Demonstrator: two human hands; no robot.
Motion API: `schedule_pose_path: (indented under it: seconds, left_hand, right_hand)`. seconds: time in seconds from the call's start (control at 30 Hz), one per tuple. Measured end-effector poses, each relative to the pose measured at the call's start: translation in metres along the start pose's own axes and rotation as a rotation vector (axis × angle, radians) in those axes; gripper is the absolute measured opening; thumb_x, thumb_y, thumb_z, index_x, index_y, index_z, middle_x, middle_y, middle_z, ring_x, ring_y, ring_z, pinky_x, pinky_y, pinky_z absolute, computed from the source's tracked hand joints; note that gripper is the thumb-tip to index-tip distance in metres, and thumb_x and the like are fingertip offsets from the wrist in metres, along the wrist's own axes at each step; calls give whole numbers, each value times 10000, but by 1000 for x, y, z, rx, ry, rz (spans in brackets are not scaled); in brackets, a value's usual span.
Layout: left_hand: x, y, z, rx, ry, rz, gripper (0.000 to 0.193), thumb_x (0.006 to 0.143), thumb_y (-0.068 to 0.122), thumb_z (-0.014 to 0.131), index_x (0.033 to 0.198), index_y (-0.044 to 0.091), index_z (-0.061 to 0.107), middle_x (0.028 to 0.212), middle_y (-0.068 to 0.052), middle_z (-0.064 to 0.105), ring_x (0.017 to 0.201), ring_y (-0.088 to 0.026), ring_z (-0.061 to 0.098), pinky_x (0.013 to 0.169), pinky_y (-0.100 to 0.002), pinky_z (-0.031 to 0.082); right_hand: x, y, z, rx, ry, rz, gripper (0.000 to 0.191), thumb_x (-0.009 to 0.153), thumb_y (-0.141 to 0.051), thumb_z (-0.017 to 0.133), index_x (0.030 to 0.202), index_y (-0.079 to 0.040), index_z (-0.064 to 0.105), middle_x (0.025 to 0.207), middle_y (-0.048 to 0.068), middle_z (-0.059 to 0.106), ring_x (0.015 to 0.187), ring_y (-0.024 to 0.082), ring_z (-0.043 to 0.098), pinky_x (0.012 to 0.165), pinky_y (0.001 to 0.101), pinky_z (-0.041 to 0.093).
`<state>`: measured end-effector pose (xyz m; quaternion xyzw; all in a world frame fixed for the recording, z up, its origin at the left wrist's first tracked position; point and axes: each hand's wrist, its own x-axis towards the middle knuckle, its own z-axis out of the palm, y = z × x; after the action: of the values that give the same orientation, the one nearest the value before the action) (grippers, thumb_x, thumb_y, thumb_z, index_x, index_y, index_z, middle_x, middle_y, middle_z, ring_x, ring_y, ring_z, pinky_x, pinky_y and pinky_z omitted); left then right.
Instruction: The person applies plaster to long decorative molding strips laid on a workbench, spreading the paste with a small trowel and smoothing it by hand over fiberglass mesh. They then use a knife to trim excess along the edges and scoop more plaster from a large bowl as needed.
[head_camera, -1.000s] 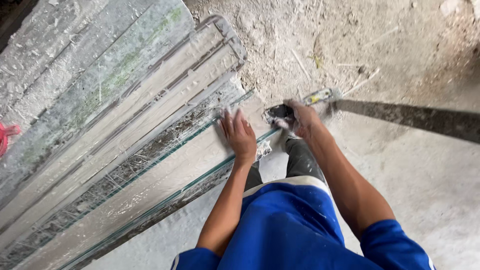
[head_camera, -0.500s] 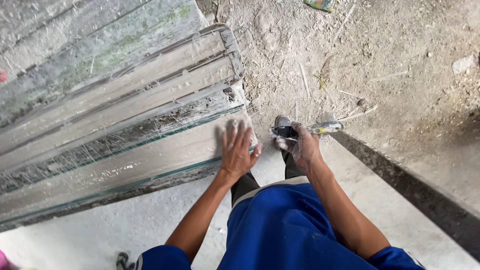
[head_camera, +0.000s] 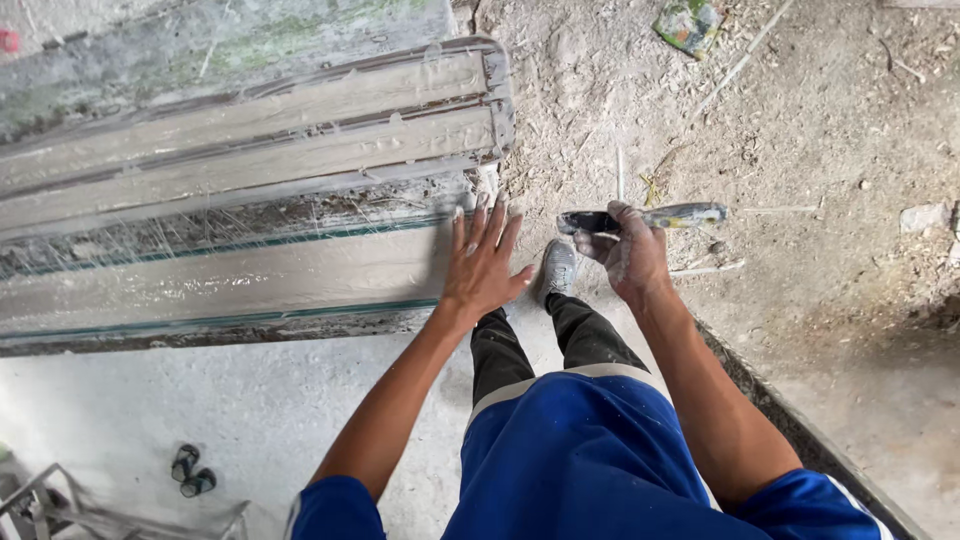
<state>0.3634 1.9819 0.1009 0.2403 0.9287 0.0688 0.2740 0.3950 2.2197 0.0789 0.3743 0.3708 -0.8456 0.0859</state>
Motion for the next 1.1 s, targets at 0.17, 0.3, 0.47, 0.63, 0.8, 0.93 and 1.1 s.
schedule_pose_path:
  seconds: [0.17,0.3,0.47,0.63,0.8,0.93,1.1]
  left_hand:
    - [40,33,15,471,-127,75,708,871,232,689,1477,-18,420,1587,-271,301,1503,-404,228,1222,-591,86]
    - [45,25,31,58,-114,103,403,988,-18,614,1385,4,549,1416,-211,587,1249,-346,649,1345,-498,256]
    - [25,2,44,-993,642,-214,340,1002,33,589,1333,68,516,1396,-223,571,1217,-359,671,983,-389,573]
    - [26,3,60,-635,946,-365,467,1021,118,641,1436,23,449,1504,-333,463,1415,-464,477,1180,-516,419]
    - [14,-6,73,-422,952,-626,589,1028,285,689,1501,52,427,1580,-272,401,1532,-415,364,1304,-591,157]
    - [-8,-4,75,-133,798,-474,508,1015,354,533,1469,125,538,1601,-190,428,1504,-417,377,1270,-585,120]
    - [-12,18,71,-235,529,-354,668,1071,534,412,1455,11,571,1563,-243,455,1429,-470,404,1253,-568,183]
  right_hand:
    - [6,-18,14,16,-39,-19,226,1026,-195,579,1114,12,553,1001,254,706,746,327,719,661,416,624]
    - [7,-30,21,21,-30,8,254,1038,-227,563,1142,4,543,1002,239,712,731,315,726,644,400,619]
    - [16,-15,36,-114,-72,123,292,1084,-260,559,1174,14,511,1048,264,709,714,280,705,627,397,601]
    - [41,27,54,-177,-45,380,305,979,-267,559,1171,-30,573,1019,192,722,739,261,768,587,389,633]
    - [54,46,58,-193,11,388,317,978,-187,651,1164,61,582,1018,243,722,787,315,764,615,393,655]
    - [47,42,64,-246,1,340,292,973,-194,663,1117,55,607,977,239,737,732,317,734,577,380,630]
    - [33,10,91,-474,-49,151,238,957,-193,633,1049,23,588,937,200,726,739,299,744,616,372,631]
